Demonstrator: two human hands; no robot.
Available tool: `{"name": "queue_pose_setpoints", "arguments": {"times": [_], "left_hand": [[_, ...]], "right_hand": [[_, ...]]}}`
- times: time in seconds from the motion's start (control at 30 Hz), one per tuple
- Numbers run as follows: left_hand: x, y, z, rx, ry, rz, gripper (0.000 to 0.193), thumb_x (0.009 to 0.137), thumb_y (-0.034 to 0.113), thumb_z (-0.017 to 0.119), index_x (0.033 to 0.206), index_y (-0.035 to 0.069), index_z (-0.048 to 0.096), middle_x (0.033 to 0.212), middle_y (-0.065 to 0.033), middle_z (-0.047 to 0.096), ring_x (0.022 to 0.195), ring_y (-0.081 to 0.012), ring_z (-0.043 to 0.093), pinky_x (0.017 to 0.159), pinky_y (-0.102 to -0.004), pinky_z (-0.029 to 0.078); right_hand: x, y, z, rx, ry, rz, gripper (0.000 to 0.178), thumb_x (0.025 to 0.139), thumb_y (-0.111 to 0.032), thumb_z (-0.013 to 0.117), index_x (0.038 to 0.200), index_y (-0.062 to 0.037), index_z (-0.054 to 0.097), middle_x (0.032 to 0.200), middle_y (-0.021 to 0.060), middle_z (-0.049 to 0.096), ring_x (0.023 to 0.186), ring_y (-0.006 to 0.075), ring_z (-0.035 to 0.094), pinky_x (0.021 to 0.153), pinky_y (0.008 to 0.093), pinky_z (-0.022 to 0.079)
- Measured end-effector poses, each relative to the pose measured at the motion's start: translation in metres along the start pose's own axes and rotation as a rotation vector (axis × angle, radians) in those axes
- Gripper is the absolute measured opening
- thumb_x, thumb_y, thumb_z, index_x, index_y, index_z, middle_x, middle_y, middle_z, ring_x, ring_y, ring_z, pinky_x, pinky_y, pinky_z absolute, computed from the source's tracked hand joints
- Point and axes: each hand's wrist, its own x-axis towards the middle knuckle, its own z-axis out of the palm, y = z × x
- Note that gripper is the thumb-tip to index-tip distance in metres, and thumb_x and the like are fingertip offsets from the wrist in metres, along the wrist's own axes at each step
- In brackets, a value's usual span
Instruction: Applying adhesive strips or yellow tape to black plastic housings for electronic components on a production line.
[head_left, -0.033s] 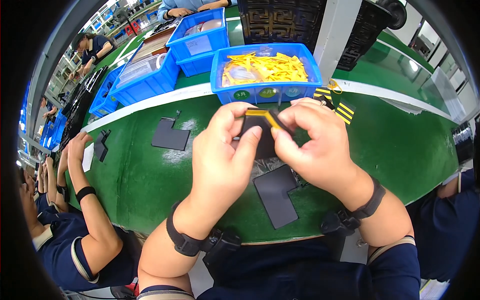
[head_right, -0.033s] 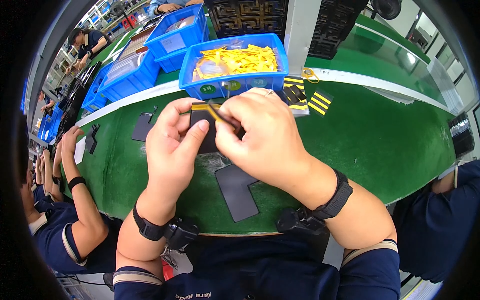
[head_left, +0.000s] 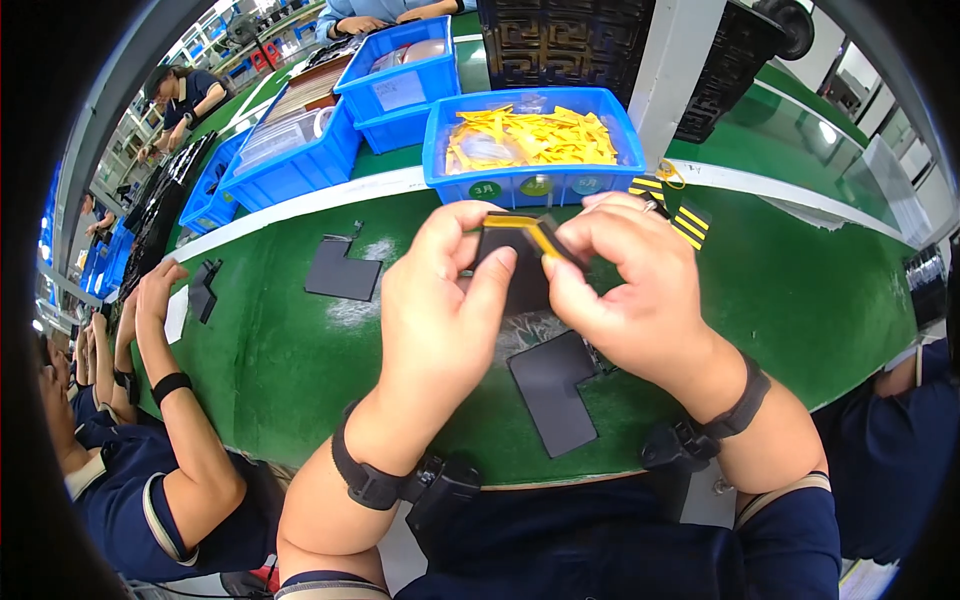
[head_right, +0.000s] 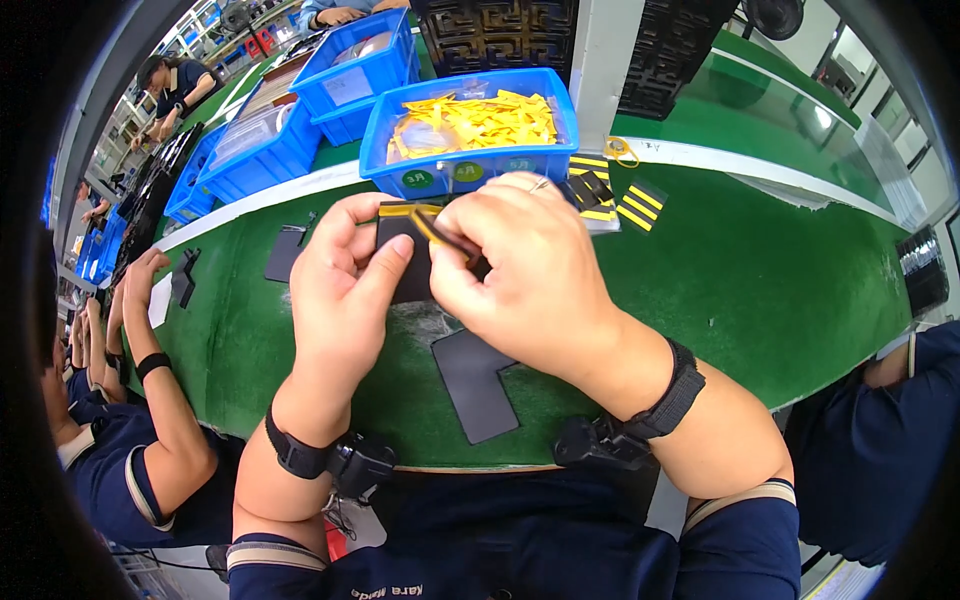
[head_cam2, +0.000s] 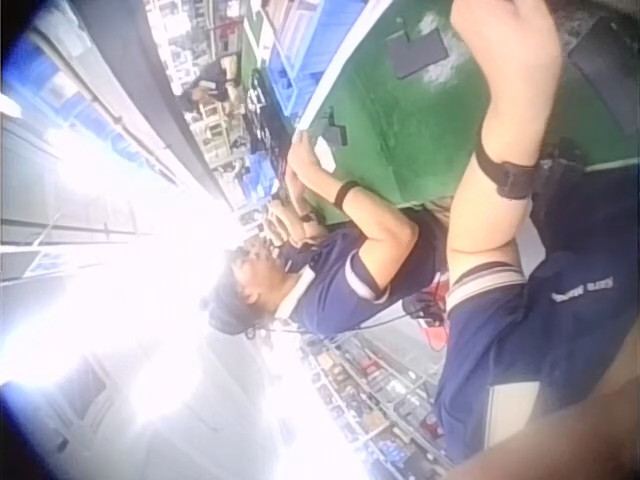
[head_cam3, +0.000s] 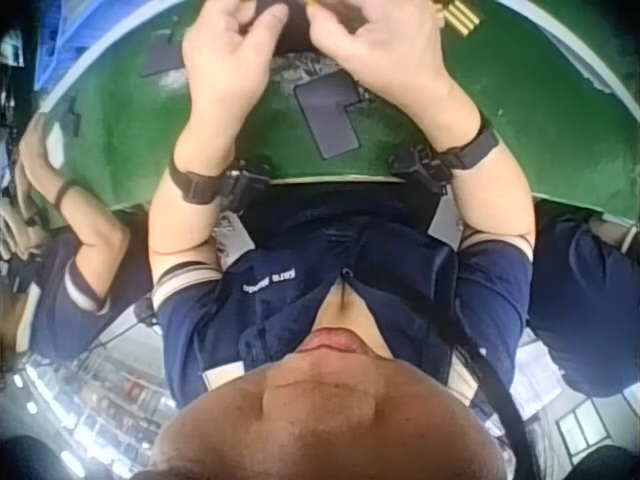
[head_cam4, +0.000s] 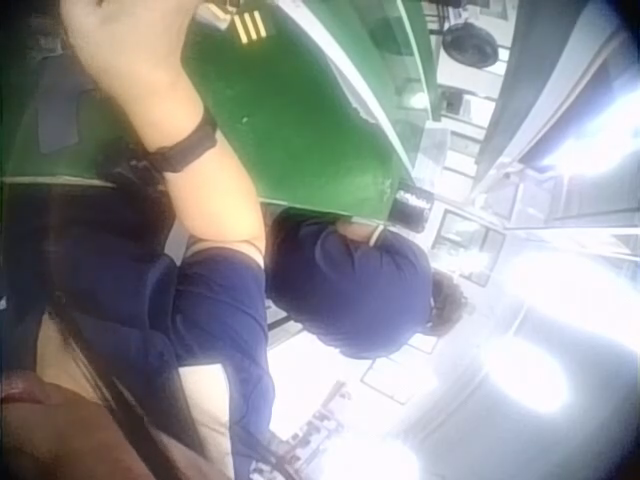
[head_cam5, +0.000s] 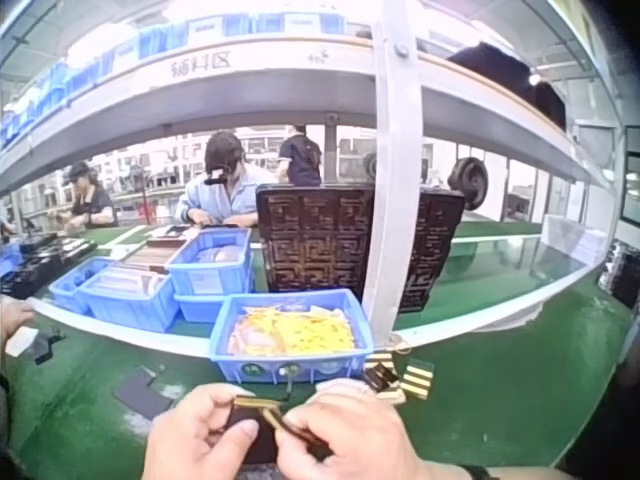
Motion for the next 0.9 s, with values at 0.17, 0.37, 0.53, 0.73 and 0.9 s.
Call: {"name": "queue_pose_setpoints", "arguments": {"times": [0.17,0.37,0.53,0.73,0.9], "left_hand": [[0.005,0.0,-0.002,-0.088,0.034,-0.103,0.025,0.085,-0.001,0.056,0.109,-0.003,0.051,0.09,-0.0109,0.068,0.082,-0.0082,0.061,0.068,-0.0224,0.049],[0.0,0.005,0.002,-0.137,0.018,-0.05,0.025,0.085,-0.001,0.056,0.109,-0.002,0.051,0.09,-0.0093,0.068,0.08,-0.0065,0.06,0.067,-0.0218,0.05],[-0.002,0.005,0.001,0.031,-0.005,0.056,0.026,0.084,0.0,0.057,0.109,-0.002,0.051,0.087,-0.0104,0.068,0.074,-0.0076,0.061,0.063,-0.0228,0.05],[0.002,0.003,-0.002,0.131,0.052,0.085,0.025,0.083,-0.001,0.058,0.108,-0.002,0.052,0.085,-0.0116,0.068,0.074,-0.0094,0.063,0.063,-0.0235,0.05],[0.0,0.0,0.0,-0.068,0.057,0.022,0.024,0.084,0.0,0.058,0.108,-0.002,0.052,0.085,-0.0101,0.068,0.074,-0.0063,0.06,0.062,-0.0217,0.049]], "right_hand": [[0.012,0.017,-0.003,-0.017,0.211,0.119,0.011,0.071,-0.002,0.069,0.079,0.0002,0.063,0.074,0.0088,0.062,0.069,0.0205,0.058,0.064,0.0296,0.046],[0.005,0.011,0.008,-0.061,0.166,0.039,0.013,0.067,-0.004,0.069,0.078,-0.0023,0.061,0.072,0.0092,0.061,0.067,0.0272,0.057,0.064,0.0358,0.045],[0.005,0.006,0.005,-0.04,0.074,0.102,0.011,0.068,-0.004,0.066,0.074,-0.0021,0.057,0.068,0.0096,0.057,0.065,0.0275,0.056,0.061,0.0363,0.043],[0.005,0.006,0.01,0.035,0.206,0.108,0.009,0.07,-0.004,0.066,0.076,-0.0021,0.059,0.067,0.0098,0.057,0.064,0.0265,0.056,0.06,0.0357,0.044],[0.003,0.009,0.01,0.16,0.202,0.269,0.012,0.071,-0.004,0.07,0.081,-0.0015,0.063,0.076,0.009,0.064,0.071,0.0226,0.061,0.066,0.0318,0.048]]}}
